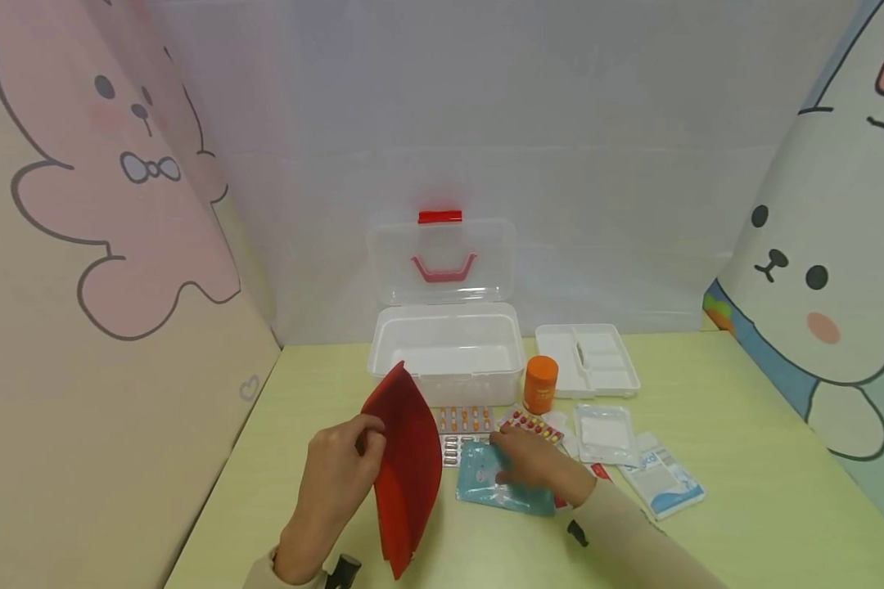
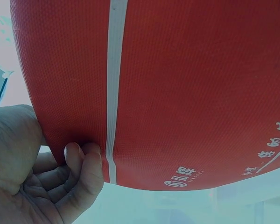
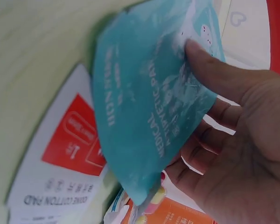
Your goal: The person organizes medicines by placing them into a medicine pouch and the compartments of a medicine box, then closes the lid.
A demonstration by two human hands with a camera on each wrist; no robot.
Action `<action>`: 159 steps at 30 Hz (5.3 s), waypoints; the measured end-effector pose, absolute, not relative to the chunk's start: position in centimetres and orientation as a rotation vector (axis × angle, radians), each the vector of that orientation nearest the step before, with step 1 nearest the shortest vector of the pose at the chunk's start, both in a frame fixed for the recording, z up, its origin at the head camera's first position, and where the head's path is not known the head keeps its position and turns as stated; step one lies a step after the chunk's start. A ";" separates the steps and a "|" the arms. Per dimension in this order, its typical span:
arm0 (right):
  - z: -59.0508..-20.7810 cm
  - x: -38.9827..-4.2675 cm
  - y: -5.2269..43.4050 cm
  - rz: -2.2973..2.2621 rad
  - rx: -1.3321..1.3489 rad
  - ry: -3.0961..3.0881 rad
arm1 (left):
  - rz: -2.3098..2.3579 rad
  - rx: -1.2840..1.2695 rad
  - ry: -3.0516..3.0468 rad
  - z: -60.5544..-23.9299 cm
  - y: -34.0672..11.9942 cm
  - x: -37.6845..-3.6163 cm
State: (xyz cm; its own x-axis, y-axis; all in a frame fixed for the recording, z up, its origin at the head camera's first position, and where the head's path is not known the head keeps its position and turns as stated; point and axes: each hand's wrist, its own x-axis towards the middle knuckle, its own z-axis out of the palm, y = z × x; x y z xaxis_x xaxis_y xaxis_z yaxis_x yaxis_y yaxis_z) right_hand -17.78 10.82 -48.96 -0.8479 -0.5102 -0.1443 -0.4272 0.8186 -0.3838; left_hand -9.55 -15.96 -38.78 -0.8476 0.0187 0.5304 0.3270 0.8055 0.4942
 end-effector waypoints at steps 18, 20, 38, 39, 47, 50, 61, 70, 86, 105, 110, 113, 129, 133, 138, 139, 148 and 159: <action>-45.6 -17.8 12.5 -0.779 -1.051 2.948 | -0.799 -0.287 -2.421 -38.6 -16.0 -9.7; -44.8 -17.7 12.7 -0.824 -1.053 2.965 | -0.803 -0.294 -2.412 -38.5 -16.0 -9.7; -39.2 -16.3 13.9 -1.215 -1.076 3.264 | -0.834 -0.351 -2.346 -37.9 -15.2 -10.3; -39.0 -16.2 13.8 -1.238 -1.096 3.289 | -0.834 -0.357 -2.340 -37.8 -15.1 -10.3; -36.9 -14.6 13.1 -1.410 -1.056 3.340 | -0.861 -0.370 -2.321 -37.7 -13.7 -10.8; -36.3 -14.0 12.6 -1.446 -1.027 3.341 | -0.871 -0.377 -2.319 -37.7 -13.2 -11.0; -36.2 -13.0 10.5 -1.523 -1.036 3.304 | -0.909 -0.406 -2.291 -37.7 -11.4 -11.4; -37.4 -12.8 8.2 -1.441 -0.956 3.296 | -0.935 -0.409 -2.249 -37.5 -10.2 -11.4; -40.9 -13.8 4.7 -1.197 -0.640 3.373 | -0.949 -0.495 -2.214 -37.7 -8.7 -11.6; -42.1 -13.4 4.3 -0.980 -0.713 3.173 | -0.928 -0.532 -2.180 -38.1 -8.7 -11.5; -41.9 -13.0 4.5 -1.019 -0.764 3.025 | -0.923 -0.541 -2.185 -38.2 -8.9 -11.5; -41.7 -12.9 4.7 -1.019 -0.779 2.937 | -0.927 -0.538 -2.186 -38.2 -9.1 -11.5; -40.4 -12.2 5.4 -1.037 -0.681 2.944 | -0.925 -0.563 -2.172 -38.6 -10.1 -11.4; -39.3 -11.7 6.1 -1.086 -0.643 2.962 | -0.918 -0.575 -2.183 -38.6 -10.3 -11.4; -38.2 -11.7 7.0 -1.050 -0.634 3.044 | -0.900 -0.577 -2.208 -38.3 -10.5 -11.4; -38.0 -11.7 7.2 -1.050 -0.628 3.042 | -0.894 -0.576 -2.212 -38.2 -10.6 -11.5; -36.8 -12.3 9.4 -1.165 -0.574 3.031 | -0.856 -0.561 -2.250 -38.3 -11.5 -11.5; -36.6 -14.1 11.6 -1.024 -0.620 3.122 | -0.830 -0.522 -2.292 -37.9 -12.8 -11.4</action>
State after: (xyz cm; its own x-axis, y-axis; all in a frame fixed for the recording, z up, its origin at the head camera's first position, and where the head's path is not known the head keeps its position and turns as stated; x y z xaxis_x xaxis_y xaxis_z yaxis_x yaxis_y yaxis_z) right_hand -14.05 11.63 -36.62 -0.9117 -0.2815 0.2994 -0.4041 0.7462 -0.5290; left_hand -11.35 -12.79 -37.92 -0.7181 0.1450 0.6807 0.5471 0.7222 0.4232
